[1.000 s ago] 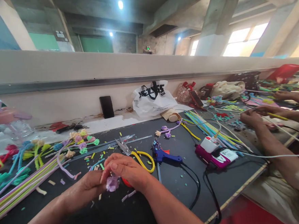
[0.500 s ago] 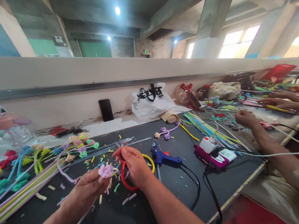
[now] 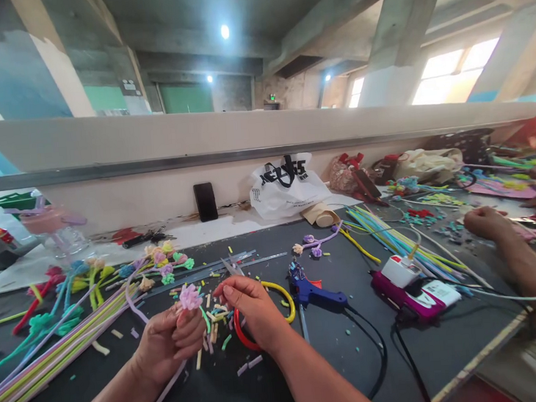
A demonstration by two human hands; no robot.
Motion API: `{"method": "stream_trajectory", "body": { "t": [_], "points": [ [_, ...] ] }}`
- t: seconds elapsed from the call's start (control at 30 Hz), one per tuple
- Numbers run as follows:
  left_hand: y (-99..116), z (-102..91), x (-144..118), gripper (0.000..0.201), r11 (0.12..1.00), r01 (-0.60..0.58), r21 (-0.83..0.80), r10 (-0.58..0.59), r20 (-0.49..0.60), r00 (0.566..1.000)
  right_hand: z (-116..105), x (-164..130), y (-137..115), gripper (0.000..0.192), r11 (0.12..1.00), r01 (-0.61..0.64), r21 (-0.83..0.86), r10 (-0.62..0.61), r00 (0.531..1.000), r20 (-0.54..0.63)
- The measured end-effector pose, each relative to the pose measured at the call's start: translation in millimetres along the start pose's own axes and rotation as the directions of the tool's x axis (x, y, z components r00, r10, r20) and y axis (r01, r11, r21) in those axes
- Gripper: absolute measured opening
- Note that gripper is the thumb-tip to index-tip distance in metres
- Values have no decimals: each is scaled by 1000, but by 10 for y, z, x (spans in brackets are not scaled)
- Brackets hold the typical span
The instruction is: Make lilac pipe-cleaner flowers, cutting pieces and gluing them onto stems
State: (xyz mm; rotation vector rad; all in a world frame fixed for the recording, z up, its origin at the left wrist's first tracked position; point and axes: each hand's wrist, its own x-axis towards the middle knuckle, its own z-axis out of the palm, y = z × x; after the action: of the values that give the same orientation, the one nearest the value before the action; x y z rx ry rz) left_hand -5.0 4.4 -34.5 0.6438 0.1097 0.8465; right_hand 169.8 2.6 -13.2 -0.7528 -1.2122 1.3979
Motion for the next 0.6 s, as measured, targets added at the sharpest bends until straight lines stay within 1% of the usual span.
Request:
{"method": "stream_trajectory", "body": {
  "t": [0.1, 0.13, 0.2, 0.27, 0.3, 0.33, 0.37, 0.4, 0.43, 0.47, 0.5, 0.53, 0.6],
  "points": [
    [-9, 22, 12, 21, 997, 13, 74, -11, -23, 1000, 1, 0, 23, 15, 1000, -6, 4, 6, 1000, 5],
    [-17, 36, 21, 21, 992, 11, 123, -5, -48, 999, -1, 2, 32, 15, 1000, -6, 6, 6, 1000, 2],
    [-36, 57, 42, 22, 966, -3, 259, 40, -136, 990, -8, 12, 52, 15, 1000, -3, 22, 4, 1000, -29],
    [-53, 57, 65, 24, 894, -19, 447, 139, -238, 961, -21, 27, 66, 14, 998, 5, 59, 1, 996, -90],
    [-58, 48, 74, 26, 826, -17, 563, 205, -272, 940, -28, 36, 70, 13, 996, 11, 84, -1, 992, -124],
    [-60, 35, 80, 27, 725, -6, 689, 272, -279, 921, -34, 44, 71, 13, 994, 19, 106, -2, 988, -155],
    [-60, 21, 81, 29, 589, 7, 808, 343, -258, 903, -39, 51, 70, 13, 992, 24, 125, -1, 984, -180],
    [-57, 8, 77, 30, 427, 16, 904, 412, -210, 887, -43, 58, 68, 14, 990, 28, 137, 0, 980, -199],
    [-54, -1, 70, 29, 256, 15, 967, 461, -135, 877, -45, 63, 64, 14, 989, 28, 142, 3, 977, -211],
    [-51, -6, 58, 27, 92, -3, 996, 489, -43, 871, -45, 68, 61, 15, 990, 25, 141, 6, 976, -219],
    [-48, -6, 43, 25, -50, -28, 998, 492, 49, 869, -45, 72, 58, 16, 990, 21, 139, 10, 975, -221],
    [-46, -1, 27, 21, -170, -59, 984, 474, 134, 870, -45, 77, 57, 16, 990, 19, 137, 12, 975, -222],
    [-43, 21, -8, 17, -364, -103, 926, 394, 254, 884, -44, 89, 60, 16, 991, 18, 135, 12, 975, -224]
  ]
}}
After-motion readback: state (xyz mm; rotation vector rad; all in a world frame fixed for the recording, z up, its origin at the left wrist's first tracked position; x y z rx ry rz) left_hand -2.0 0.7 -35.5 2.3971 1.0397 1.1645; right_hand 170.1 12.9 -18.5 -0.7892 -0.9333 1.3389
